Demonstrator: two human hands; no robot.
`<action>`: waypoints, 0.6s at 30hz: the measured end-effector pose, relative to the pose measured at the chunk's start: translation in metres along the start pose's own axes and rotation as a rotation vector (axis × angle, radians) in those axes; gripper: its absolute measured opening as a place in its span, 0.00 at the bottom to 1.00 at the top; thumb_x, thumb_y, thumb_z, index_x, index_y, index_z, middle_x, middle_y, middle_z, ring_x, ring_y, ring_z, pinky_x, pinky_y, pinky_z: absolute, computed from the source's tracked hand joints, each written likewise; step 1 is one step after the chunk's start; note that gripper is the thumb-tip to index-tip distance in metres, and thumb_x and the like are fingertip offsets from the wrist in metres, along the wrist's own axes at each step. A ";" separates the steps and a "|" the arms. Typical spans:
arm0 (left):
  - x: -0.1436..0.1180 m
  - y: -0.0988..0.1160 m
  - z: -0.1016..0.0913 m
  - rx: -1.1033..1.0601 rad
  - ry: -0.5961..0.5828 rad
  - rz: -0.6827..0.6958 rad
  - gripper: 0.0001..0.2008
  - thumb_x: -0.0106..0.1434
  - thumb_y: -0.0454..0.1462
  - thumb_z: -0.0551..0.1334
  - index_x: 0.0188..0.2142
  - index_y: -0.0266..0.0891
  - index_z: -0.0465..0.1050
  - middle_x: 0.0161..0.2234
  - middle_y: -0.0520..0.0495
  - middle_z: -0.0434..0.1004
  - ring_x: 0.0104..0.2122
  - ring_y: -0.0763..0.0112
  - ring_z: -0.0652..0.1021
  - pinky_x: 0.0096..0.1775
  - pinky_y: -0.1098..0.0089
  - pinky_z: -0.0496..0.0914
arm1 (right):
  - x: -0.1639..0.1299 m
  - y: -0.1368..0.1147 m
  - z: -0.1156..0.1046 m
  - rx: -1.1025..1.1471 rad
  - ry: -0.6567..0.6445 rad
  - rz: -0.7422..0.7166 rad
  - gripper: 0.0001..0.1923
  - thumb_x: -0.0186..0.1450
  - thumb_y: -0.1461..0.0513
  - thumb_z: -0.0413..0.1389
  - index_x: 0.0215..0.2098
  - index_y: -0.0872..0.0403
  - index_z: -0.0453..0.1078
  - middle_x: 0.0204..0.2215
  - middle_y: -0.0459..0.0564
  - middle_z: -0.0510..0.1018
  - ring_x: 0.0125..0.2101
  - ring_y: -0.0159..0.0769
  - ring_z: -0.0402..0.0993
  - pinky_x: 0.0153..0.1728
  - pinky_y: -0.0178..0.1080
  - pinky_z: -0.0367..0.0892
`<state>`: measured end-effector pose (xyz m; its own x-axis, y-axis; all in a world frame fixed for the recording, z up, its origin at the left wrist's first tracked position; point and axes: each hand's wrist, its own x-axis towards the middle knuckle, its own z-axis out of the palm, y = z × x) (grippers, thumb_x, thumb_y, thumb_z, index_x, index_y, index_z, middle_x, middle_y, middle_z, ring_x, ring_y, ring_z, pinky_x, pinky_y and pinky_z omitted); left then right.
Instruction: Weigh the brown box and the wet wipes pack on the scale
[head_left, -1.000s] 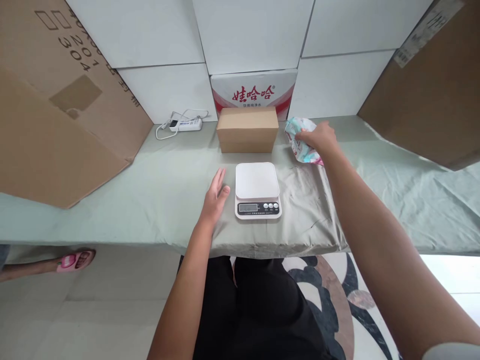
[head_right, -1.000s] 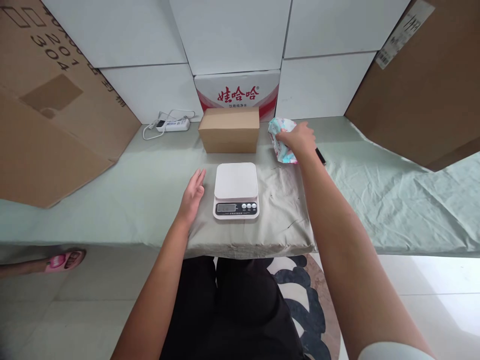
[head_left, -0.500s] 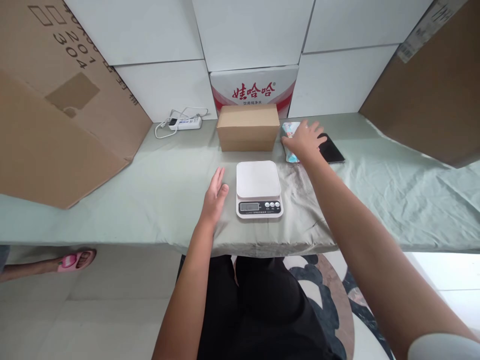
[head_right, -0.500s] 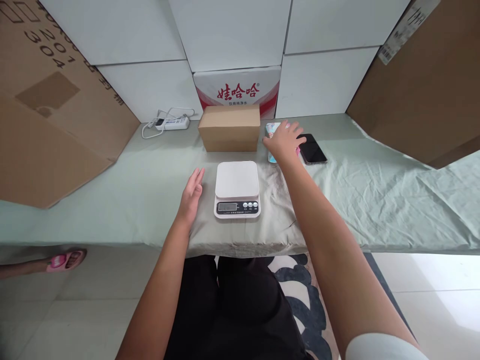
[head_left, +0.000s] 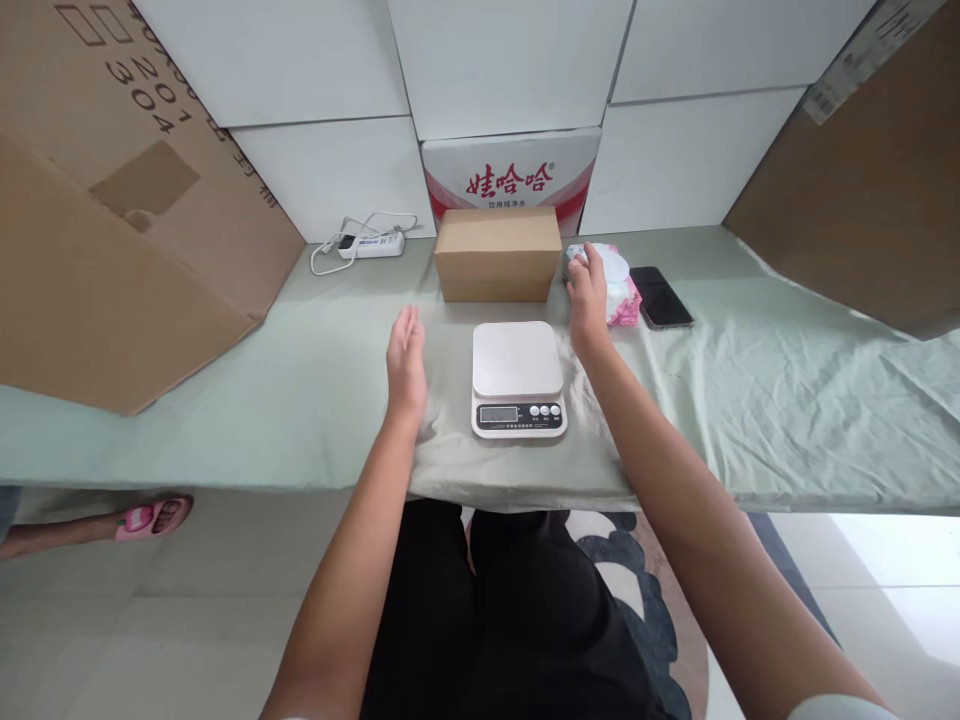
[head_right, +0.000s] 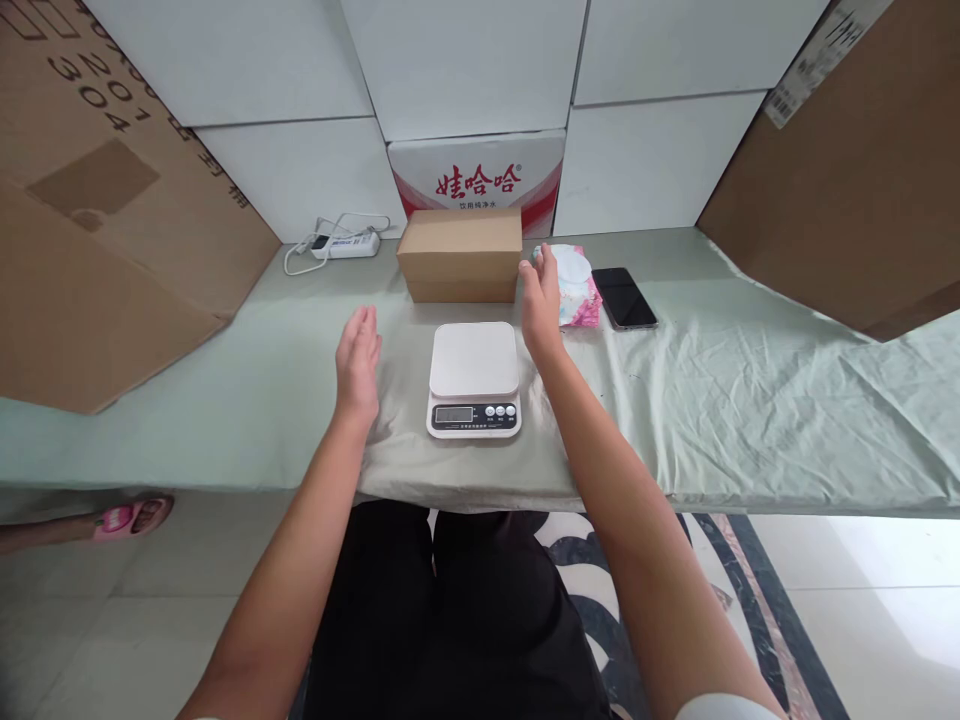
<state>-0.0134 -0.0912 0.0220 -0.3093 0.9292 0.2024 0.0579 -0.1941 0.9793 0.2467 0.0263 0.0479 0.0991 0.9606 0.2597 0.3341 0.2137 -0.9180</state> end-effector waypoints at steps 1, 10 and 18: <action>0.016 0.001 0.000 -0.014 0.015 -0.013 0.38 0.72 0.63 0.57 0.76 0.54 0.60 0.80 0.48 0.55 0.80 0.56 0.54 0.79 0.53 0.52 | 0.005 0.001 0.002 0.009 -0.015 -0.001 0.51 0.72 0.34 0.33 0.83 0.50 0.33 0.80 0.57 0.52 0.81 0.44 0.44 0.76 0.56 0.57; 0.138 -0.038 0.031 -0.151 0.018 -0.042 0.42 0.73 0.64 0.52 0.77 0.48 0.56 0.82 0.46 0.47 0.81 0.60 0.51 0.79 0.54 0.48 | 0.013 0.009 0.025 -0.026 -0.072 -0.005 0.52 0.70 0.30 0.27 0.84 0.43 0.25 0.80 0.45 0.54 0.82 0.46 0.42 0.78 0.59 0.53; 0.135 -0.057 0.048 -0.173 -0.049 0.016 0.43 0.69 0.66 0.58 0.73 0.45 0.66 0.78 0.42 0.61 0.80 0.57 0.57 0.78 0.56 0.52 | 0.020 0.017 0.026 -0.009 -0.098 0.025 0.42 0.76 0.43 0.36 0.83 0.49 0.40 0.79 0.52 0.57 0.79 0.40 0.50 0.75 0.52 0.59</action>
<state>-0.0130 0.0603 -0.0061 -0.2624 0.9390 0.2221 -0.1034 -0.2562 0.9611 0.2302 0.0537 0.0299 0.0148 0.9784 0.2060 0.3408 0.1888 -0.9210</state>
